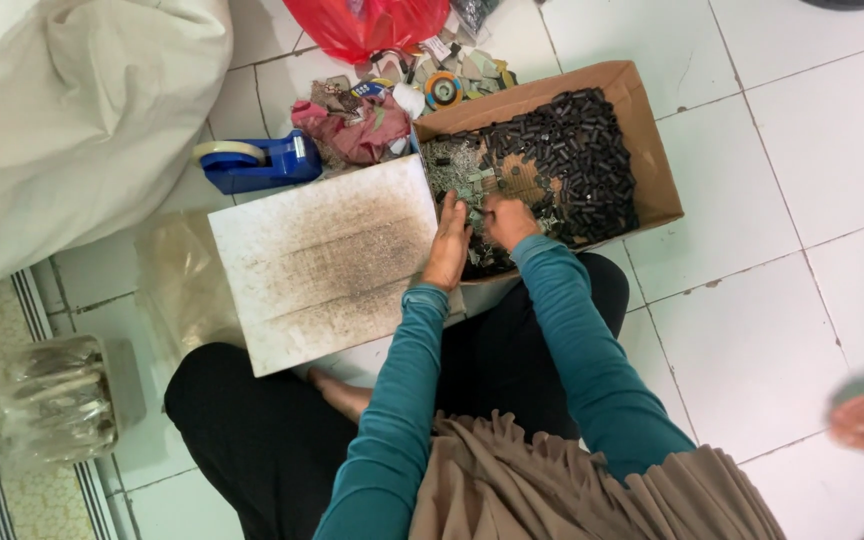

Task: The person sits on the floor and packs small green electronic components into a clear plastic bag. They wipe the components with a pink cloth, arrange them on a white board, and then place them into the bag.

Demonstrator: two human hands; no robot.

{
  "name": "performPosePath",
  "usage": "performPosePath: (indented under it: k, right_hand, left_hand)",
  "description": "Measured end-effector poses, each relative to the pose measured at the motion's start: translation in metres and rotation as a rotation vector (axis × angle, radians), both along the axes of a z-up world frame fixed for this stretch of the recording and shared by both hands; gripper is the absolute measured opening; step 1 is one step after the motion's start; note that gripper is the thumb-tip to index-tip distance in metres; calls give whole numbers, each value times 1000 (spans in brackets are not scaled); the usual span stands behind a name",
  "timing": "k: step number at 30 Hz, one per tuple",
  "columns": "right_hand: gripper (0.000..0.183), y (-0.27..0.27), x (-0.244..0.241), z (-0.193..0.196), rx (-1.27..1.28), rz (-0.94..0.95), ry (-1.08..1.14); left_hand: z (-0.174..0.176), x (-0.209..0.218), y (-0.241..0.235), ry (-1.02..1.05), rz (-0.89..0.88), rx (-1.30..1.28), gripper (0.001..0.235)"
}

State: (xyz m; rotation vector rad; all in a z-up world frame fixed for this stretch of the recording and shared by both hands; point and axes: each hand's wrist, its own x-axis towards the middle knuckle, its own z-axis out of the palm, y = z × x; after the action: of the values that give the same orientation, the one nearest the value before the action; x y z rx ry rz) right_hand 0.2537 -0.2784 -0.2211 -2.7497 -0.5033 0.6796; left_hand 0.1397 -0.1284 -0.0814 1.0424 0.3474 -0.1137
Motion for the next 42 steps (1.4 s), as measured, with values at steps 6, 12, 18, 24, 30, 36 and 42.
performPosePath:
  k: [6,12,18,24,30,36,42]
  right_hand:
    - [19,-10,-18,34,620,-403,94]
    - [18,-5,-54,83,1056,-456,241]
    - [20,6,-72,104,1210,-324,213]
    - [26,16,-59,106,1501,-422,254]
    - [26,13,-5,59,1145,-529,-22]
    - [33,23,32,-19,376,-181,-264]
    - [44,31,24,-34,-69,-69,-307]
  left_hand:
    - [3,-10,6,-29,32,-160,74]
    - [-21,-8,12,70,-24,-327,68]
    - [-66,-9,10,64,70,-569,61]
    - [-75,-8,10,107,143,-702,49]
    - [-58,-31,28,62,135,-734,48]
    - [-32,-74,65,71,190,-741,51]
    - [-36,-108,89,94,252,-788,50]
